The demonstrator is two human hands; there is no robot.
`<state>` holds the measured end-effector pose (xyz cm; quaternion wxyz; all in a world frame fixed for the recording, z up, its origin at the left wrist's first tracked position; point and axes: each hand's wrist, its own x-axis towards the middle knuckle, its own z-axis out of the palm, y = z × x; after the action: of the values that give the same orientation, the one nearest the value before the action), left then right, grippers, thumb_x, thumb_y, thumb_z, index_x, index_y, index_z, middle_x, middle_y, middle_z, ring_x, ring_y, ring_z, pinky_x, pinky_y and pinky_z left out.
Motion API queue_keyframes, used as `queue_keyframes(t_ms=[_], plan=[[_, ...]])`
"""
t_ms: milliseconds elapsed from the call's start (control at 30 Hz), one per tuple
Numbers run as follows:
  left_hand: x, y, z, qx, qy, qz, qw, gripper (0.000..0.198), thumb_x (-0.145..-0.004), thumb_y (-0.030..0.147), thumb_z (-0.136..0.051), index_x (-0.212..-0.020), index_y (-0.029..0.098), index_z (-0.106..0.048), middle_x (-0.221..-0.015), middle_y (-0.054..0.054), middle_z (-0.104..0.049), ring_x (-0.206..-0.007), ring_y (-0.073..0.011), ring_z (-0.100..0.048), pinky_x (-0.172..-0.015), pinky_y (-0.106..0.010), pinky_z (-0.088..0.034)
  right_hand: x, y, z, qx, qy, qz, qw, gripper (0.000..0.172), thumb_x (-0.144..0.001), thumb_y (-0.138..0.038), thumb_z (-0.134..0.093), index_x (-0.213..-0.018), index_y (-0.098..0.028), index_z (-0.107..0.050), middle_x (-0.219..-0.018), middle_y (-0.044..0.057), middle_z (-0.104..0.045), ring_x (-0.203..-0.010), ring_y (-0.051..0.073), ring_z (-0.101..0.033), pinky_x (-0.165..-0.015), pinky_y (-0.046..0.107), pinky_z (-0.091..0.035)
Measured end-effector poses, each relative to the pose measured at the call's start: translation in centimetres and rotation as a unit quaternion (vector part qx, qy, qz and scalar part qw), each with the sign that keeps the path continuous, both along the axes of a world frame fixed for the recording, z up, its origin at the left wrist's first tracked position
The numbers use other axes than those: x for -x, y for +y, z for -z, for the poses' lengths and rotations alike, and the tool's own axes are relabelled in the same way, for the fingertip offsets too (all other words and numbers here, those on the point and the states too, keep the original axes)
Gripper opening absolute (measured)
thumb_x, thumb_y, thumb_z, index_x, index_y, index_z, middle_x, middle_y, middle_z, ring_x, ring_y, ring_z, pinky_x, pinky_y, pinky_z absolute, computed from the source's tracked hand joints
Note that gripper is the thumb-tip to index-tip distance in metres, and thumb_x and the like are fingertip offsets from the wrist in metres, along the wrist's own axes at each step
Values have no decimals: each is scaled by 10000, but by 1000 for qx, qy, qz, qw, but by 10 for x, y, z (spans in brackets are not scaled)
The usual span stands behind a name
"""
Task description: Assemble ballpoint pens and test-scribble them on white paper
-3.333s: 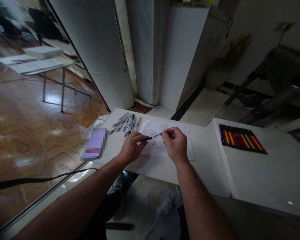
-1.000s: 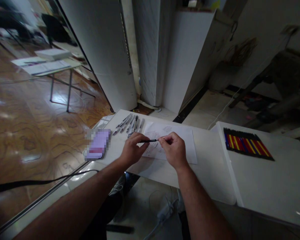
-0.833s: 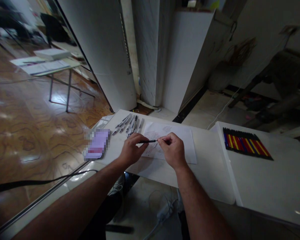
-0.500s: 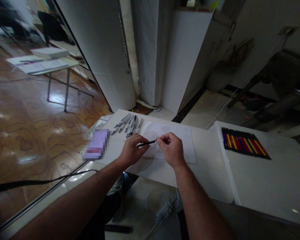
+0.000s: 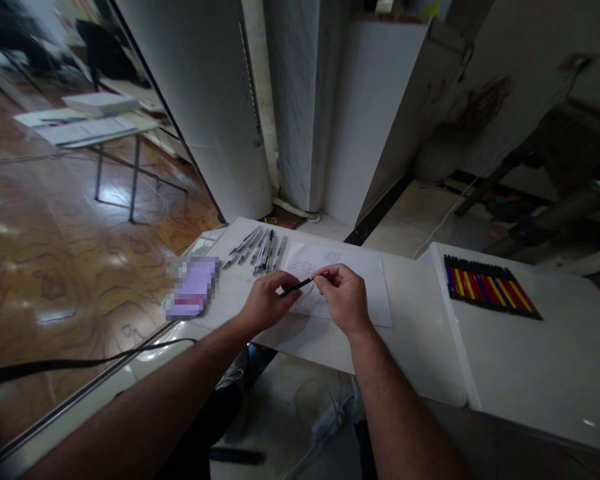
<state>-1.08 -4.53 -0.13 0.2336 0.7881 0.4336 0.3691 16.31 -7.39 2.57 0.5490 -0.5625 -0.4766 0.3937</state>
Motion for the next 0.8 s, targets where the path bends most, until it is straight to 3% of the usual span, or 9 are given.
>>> queue_keyframes(t_ms=[167,300,433,533,667,800], plan=[[0,1,0,14,1,-14,1000,50,-744,170,-664,-791,183,-658,-749,-12,-659,-706,-147,-588,-636,-262,-435,-3,3,4,-2,5,1,1000,329,-695,-317,-726,-974,-154,-663,-909,72,-729,-615,120,-599,-523,233,-470],[1,4,0,47,0,-65,997,46,-739,194,-665,-783,186,-653,-727,2,-659,-669,-136,-583,-626,-259,-431,-8,5,16,27,-149,6,988,291,-741,-274,-677,-1010,-166,-691,-925,66,-730,-719,160,-644,-671,295,-519],[1,6,0,67,-14,-100,993,67,-731,220,-673,-775,189,-633,-686,21,-645,-625,-122,-566,-598,-247,-421,-4,1,22,51,-413,-58,908,281,-825,-184,-574,-1067,-203,-716,-1008,68,-705,-867,179,-643,-824,298,-480],[1,6,-1,67,-17,-113,991,87,-732,243,-675,-771,188,-621,-674,24,-634,-617,-119,-560,-592,-245,-414,3,-3,22,70,-508,-106,852,355,-869,-204,-540,-1197,-255,-666,-1126,61,-657,-966,178,-627,-844,264,-451],[2,6,-4,78,-19,-119,990,95,-725,234,-679,-773,184,-614,-666,24,-625,-613,-118,-555,-593,-247,-412,6,-4,20,86,-551,-125,821,348,-889,-266,-534,-1216,-318,-643,-1182,30,-618,-953,172,-623,-786,261,-443],[2,6,-5,83,-24,-121,989,93,-724,227,-682,-772,185,-615,-674,21,-633,-611,-116,-554,-593,-247,-414,5,-4,19,89,-570,-125,807,273,-909,-278,-507,-1112,-282,-690,-1112,47,-634,-959,178,-618,-785,269,-434]])
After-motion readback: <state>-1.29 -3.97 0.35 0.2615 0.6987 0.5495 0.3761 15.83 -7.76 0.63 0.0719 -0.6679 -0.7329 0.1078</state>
